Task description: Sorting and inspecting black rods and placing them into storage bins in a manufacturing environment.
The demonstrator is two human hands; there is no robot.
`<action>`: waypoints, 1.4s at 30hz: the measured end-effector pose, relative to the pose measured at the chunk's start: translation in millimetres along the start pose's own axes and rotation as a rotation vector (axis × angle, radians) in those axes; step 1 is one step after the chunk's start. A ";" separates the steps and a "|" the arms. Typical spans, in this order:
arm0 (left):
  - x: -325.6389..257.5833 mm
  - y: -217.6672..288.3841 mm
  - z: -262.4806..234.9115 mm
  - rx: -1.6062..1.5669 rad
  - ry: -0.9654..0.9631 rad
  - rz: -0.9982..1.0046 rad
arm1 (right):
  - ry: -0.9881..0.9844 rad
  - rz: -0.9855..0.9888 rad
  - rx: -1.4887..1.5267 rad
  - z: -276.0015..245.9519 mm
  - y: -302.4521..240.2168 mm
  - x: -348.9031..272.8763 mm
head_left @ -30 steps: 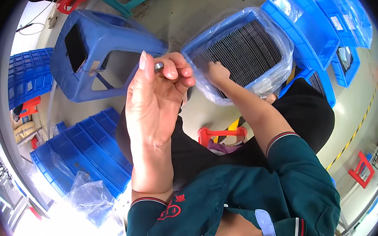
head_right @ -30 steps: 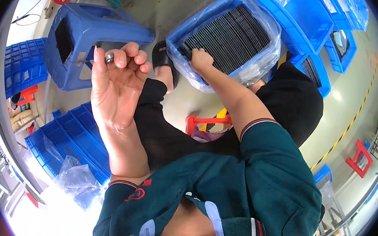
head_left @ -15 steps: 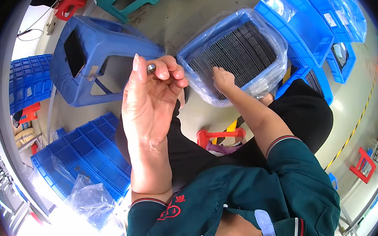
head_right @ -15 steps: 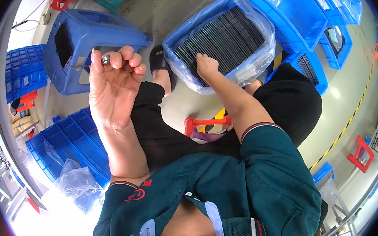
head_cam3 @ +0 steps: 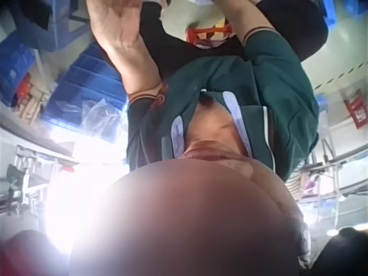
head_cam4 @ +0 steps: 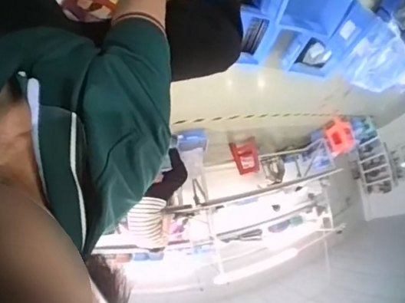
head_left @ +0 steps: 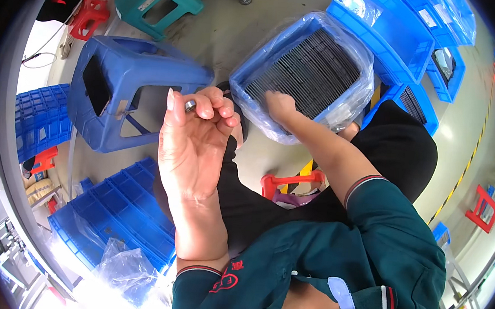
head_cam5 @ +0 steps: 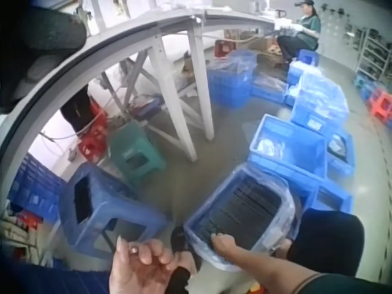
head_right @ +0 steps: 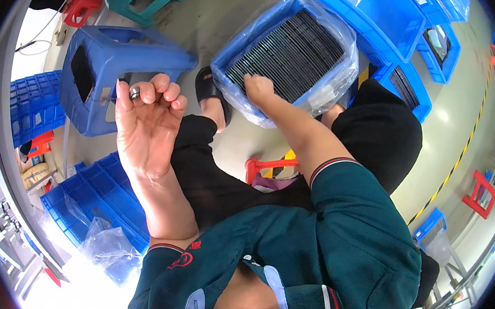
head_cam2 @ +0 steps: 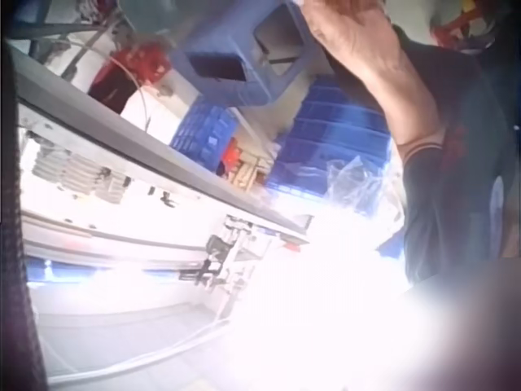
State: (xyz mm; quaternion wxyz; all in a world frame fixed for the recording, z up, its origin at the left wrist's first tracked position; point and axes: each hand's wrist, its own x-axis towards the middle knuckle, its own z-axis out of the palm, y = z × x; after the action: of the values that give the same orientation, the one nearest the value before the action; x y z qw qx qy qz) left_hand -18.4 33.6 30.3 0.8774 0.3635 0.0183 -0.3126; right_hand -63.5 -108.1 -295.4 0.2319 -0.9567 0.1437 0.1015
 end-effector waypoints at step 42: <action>105.5 -117.8 -9.4 0.505 0.309 -0.334 | -0.023 0.962 -0.295 -128.9 523.0 -199.5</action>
State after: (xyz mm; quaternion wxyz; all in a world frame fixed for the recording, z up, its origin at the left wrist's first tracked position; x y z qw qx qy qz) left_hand 2.1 -80.4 -77.8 0.6831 0.6045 0.1325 -0.3878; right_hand -402.7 -568.7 -347.8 0.0227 -0.8034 0.5501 0.2266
